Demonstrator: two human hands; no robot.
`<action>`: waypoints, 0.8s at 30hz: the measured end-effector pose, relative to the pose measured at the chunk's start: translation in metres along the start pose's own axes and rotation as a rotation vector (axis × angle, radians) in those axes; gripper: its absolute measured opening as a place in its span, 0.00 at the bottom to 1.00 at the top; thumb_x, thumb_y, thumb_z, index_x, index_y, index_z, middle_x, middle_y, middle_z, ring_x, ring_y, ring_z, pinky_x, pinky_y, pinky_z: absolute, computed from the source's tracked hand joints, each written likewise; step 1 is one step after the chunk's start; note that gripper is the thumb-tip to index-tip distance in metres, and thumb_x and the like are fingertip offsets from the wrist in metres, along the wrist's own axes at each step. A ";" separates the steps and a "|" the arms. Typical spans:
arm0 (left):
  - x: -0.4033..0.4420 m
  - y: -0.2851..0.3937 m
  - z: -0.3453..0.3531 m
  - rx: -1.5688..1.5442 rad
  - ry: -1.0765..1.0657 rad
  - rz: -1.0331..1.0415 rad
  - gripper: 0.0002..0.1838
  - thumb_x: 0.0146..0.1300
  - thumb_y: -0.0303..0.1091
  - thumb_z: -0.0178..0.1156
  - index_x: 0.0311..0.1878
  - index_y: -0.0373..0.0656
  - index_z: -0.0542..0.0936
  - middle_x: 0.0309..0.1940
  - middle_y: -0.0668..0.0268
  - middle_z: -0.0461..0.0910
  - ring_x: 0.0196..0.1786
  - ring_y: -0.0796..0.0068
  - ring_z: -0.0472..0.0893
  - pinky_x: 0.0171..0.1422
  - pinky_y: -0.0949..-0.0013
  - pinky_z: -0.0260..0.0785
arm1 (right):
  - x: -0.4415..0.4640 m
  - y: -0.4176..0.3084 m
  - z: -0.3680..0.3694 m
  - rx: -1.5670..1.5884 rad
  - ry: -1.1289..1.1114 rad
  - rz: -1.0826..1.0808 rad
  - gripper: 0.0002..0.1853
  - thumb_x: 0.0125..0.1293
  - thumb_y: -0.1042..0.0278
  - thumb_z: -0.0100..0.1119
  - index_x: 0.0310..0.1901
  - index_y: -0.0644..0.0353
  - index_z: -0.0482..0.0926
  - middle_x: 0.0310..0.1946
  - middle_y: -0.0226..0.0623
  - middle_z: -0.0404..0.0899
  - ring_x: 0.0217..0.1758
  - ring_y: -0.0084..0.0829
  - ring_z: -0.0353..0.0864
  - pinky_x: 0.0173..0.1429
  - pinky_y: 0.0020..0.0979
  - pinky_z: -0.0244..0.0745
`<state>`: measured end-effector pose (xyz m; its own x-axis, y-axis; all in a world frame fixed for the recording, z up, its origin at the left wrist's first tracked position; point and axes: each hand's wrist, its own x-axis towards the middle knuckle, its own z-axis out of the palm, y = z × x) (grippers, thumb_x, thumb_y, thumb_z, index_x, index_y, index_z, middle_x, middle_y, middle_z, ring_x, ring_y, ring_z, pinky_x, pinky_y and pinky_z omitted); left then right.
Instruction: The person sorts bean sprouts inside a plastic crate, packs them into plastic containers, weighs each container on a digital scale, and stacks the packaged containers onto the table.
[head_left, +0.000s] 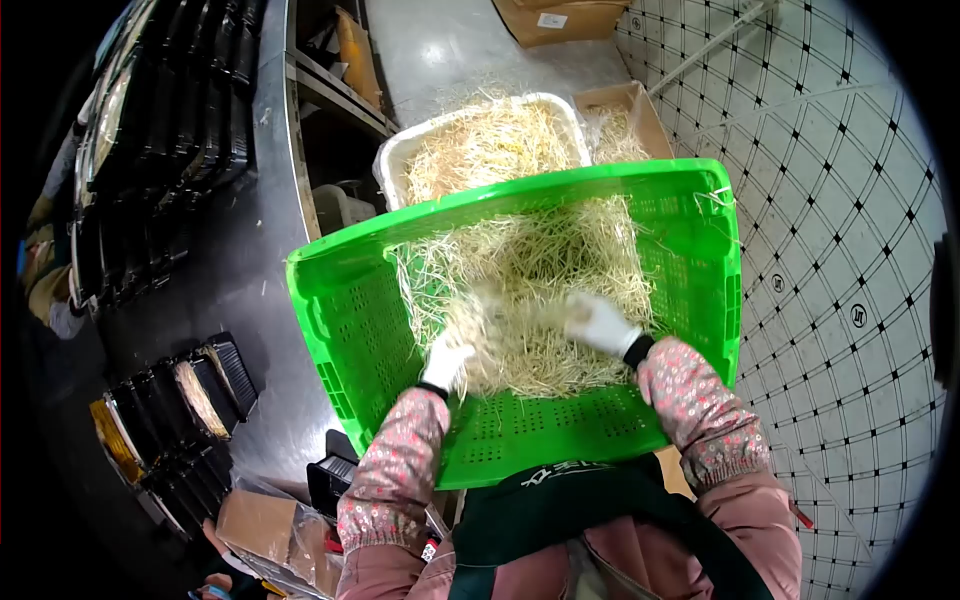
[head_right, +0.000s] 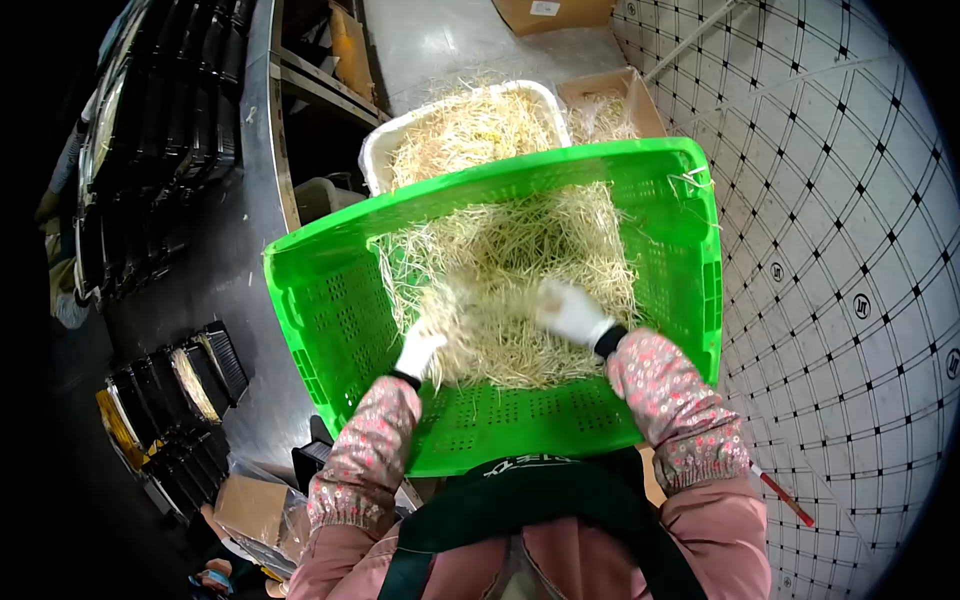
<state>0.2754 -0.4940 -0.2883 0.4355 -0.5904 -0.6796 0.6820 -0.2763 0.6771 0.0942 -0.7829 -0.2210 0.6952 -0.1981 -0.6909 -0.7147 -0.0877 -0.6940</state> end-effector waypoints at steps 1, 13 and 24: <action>0.023 -0.009 -0.010 0.075 0.037 0.059 0.26 0.58 0.15 0.59 0.61 0.37 0.76 0.48 0.62 0.84 0.46 0.72 0.83 0.52 0.66 0.78 | 0.009 0.000 -0.012 0.143 0.137 0.057 0.23 0.63 0.66 0.63 0.59 0.61 0.73 0.48 0.42 0.84 0.46 0.36 0.84 0.51 0.35 0.81; 0.068 0.027 0.105 -0.293 0.101 -0.270 0.30 0.70 0.42 0.60 0.71 0.42 0.69 0.66 0.60 0.74 0.67 0.67 0.74 0.69 0.62 0.67 | 0.089 -0.020 0.052 -0.045 0.420 0.215 0.36 0.64 0.55 0.63 0.65 0.72 0.66 0.56 0.64 0.76 0.62 0.57 0.75 0.65 0.43 0.72; -0.095 0.116 0.032 0.019 0.116 -0.105 0.22 0.62 0.21 0.63 0.61 0.33 0.76 0.50 0.60 0.84 0.50 0.70 0.84 0.57 0.69 0.77 | 0.029 -0.078 0.122 1.058 -0.344 -0.093 0.44 0.61 0.75 0.71 0.75 0.61 0.56 0.65 0.40 0.73 0.60 0.30 0.77 0.65 0.33 0.74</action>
<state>0.2946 -0.4943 -0.1358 0.4280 -0.4660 -0.7743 0.7169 -0.3466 0.6049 0.1796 -0.6628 -0.2114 0.8437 0.0615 -0.5332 -0.3475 0.8198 -0.4553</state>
